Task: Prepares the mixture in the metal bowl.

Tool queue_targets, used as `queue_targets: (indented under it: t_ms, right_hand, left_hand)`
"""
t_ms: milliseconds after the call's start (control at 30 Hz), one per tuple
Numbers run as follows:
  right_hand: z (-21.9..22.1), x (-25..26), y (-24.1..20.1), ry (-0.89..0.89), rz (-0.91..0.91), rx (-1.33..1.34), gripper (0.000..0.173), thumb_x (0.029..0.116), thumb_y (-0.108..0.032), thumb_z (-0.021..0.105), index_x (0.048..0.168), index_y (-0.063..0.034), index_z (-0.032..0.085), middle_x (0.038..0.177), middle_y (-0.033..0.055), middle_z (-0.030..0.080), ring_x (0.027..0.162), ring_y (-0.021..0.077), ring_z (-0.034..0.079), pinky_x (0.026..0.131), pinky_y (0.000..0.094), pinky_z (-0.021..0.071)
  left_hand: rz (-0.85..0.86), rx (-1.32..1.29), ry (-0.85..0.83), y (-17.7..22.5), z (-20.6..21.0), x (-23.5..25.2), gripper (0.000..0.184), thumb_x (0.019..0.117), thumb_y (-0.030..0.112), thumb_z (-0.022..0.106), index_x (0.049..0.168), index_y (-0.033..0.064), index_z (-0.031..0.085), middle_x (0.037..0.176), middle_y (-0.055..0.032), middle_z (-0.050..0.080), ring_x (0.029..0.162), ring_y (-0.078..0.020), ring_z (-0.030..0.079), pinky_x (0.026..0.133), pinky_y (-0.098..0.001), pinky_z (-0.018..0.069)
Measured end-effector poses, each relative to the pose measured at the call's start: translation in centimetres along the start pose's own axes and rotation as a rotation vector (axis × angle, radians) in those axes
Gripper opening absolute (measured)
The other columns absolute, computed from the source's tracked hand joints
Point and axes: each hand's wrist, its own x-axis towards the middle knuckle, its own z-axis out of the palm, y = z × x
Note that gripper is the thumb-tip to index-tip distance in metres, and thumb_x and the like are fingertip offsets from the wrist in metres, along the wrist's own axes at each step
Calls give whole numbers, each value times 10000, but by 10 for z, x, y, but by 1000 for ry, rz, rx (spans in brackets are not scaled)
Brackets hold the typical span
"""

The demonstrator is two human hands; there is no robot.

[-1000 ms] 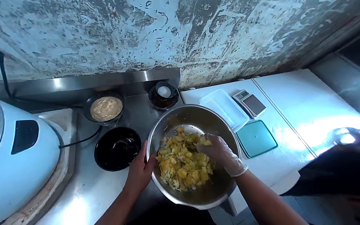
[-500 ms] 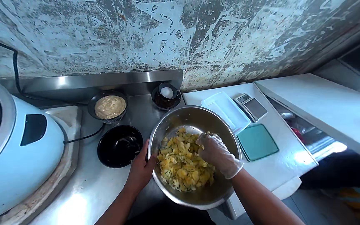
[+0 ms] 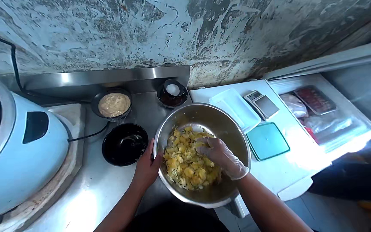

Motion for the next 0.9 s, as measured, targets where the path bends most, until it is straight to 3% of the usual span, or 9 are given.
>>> queue_targets:
  t_ms: [67, 200, 333, 400, 467, 533, 600, 800, 900]
  right_hand:
    - [-2, -9, -8, -108, 5, -25, 497, 950, -380, 719, 1418, -239, 630, 1389, 48, 643, 1285, 228, 599, 1091, 504, 482]
    - [38, -23, -23, -190, -236, -400, 435, 970, -376, 602, 1380, -243, 649, 1438, 48, 602, 1378, 263, 516, 1139, 546, 420]
    - [103, -6, -34, -352, -563, -755, 804, 783, -263, 816, 1512, -172, 488, 1657, 141, 327, 1523, 449, 248, 1183, 718, 207]
    - [124, 18, -34, -307, -528, -828, 677, 770, -151, 824, 1402, -123, 582, 1569, 186, 440, 1443, 494, 362, 1127, 764, 264]
    - [131, 43, -36, -188, -426, -836, 479, 863, -43, 713, 1332, -88, 621, 1457, 221, 538, 1342, 483, 479, 1083, 727, 348]
    - [118, 63, -43, -59, -286, -763, 392, 931, -73, 649, 1322, -70, 632, 1367, 240, 594, 1251, 456, 567, 1021, 669, 442]
    - [86, 74, -53, -19, -123, -610, 378, 880, -168, 726, 1253, -126, 684, 1251, 190, 661, 1116, 417, 644, 882, 649, 537]
    - [12, 76, -36, -25, 29, -349, 434, 862, -425, 773, 1173, -125, 725, 1129, 142, 713, 1073, 335, 678, 931, 606, 538]
    - [-9, 64, -29, -140, 55, -335, 425, 893, -402, 766, 1189, -100, 717, 1144, 164, 701, 1081, 340, 665, 950, 595, 523]
  left_hand:
    - [-19, -37, -9, 0, -1, 0, 658, 1016, 315, 532, 1612, 146, 309, 1366, -110, 636, 1071, -147, 699, 916, -379, 586]
    - [-10, -7, -6, -1, -1, 3, 663, 1018, 331, 532, 1613, 142, 308, 1389, -110, 622, 1117, -151, 683, 950, -386, 571]
    - [32, 38, 5, -4, -1, 4, 674, 1007, 342, 512, 1612, 127, 306, 1475, -107, 560, 1245, -141, 620, 1025, -372, 528]
    - [39, 49, 12, -5, -1, 3, 674, 1009, 347, 512, 1611, 123, 308, 1464, -113, 568, 1248, -138, 619, 1026, -361, 527]
    - [28, 55, 6, -4, -1, 3, 686, 1003, 356, 516, 1610, 114, 307, 1449, -124, 579, 1248, -146, 621, 1032, -367, 524]
    - [7, 44, -11, 0, -2, 3, 697, 1006, 360, 518, 1615, 107, 292, 1476, -132, 556, 1280, -149, 600, 1060, -369, 505]
    - [-5, 13, -24, 1, -3, 1, 692, 1013, 355, 527, 1614, 107, 290, 1478, -124, 553, 1272, -138, 605, 1058, -356, 514]
    - [-25, -110, -16, -1, 1, -1, 679, 1009, 309, 549, 1610, 110, 301, 1421, -114, 597, 1150, -119, 671, 970, -339, 572]
    - [-5, -159, -14, -2, 2, 0, 676, 1004, 283, 551, 1608, 107, 305, 1459, -100, 574, 1186, -103, 655, 985, -324, 567]
